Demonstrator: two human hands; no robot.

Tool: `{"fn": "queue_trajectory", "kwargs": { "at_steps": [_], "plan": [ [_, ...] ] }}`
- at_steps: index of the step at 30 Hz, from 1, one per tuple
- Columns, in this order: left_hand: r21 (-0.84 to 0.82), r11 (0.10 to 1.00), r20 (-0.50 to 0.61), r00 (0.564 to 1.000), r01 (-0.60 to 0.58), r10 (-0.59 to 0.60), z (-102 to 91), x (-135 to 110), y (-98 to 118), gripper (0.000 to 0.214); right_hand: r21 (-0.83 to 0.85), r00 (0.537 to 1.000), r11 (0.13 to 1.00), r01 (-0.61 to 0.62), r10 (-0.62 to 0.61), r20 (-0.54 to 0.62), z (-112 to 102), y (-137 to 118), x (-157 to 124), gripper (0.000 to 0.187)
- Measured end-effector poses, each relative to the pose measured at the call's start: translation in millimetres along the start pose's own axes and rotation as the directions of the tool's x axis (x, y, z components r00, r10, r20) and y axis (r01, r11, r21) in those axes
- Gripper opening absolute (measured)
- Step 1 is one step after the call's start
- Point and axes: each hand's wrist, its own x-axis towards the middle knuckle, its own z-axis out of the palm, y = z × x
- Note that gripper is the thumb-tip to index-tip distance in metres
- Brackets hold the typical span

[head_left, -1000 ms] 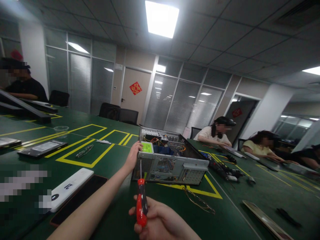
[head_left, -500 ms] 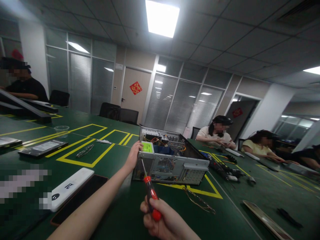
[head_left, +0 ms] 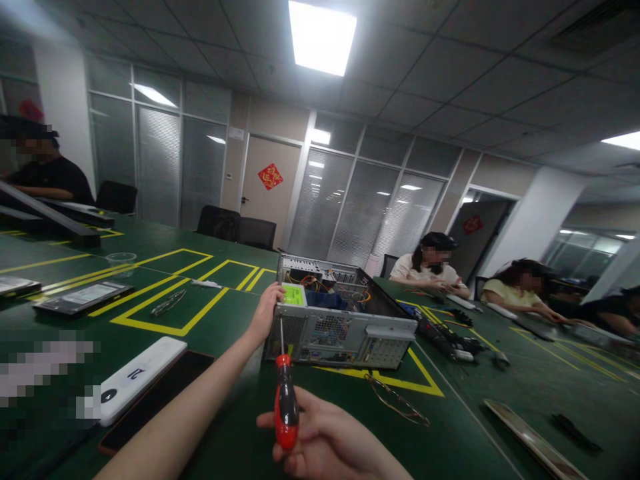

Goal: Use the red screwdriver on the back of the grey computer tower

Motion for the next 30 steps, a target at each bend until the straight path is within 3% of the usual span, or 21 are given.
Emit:
{"fn": "queue_trajectory", "kwargs": {
  "at_steps": [6, 12, 20, 23, 30],
  "plan": [
    [0.009, 1.000, 0.005, 1.000, 0.006, -0.006, -0.7, -0.1, 1.5, 0.040, -0.045, 0.998, 0.997, 0.066, -0.067, -0.020, -6.6, 6.6, 4.3, 0.070],
    [0.004, 1.000, 0.006, 1.000, 0.021, -0.021, -0.9, -0.1, 1.5, 0.040, -0.040, 0.989, 0.997, 0.070, -0.074, -0.127, -14.7, 9.5, 4.2, 0.048],
    [0.011, 1.000, 0.001, 1.000, 0.019, -0.019, -1.0, -0.2, 1.7, 0.038, -0.098, 0.998, 0.995, -0.030, 0.025, -0.053, -14.7, 6.4, 3.0, 0.047],
    [0.007, 1.000, 0.009, 1.000, 0.013, -0.013, -0.9, 0.0, 1.4, 0.039, -0.063, 0.996, 0.996, -0.067, 0.063, -0.060, -9.1, 0.0, -1.7, 0.055],
    [0.010, 1.000, 0.009, 1.000, 0.023, -0.023, -0.3, -0.3, -1.9, 0.039, -0.013, 0.997, 0.997, -0.072, 0.071, -0.026, -8.6, 1.2, -0.1, 0.051]
  ]
}}
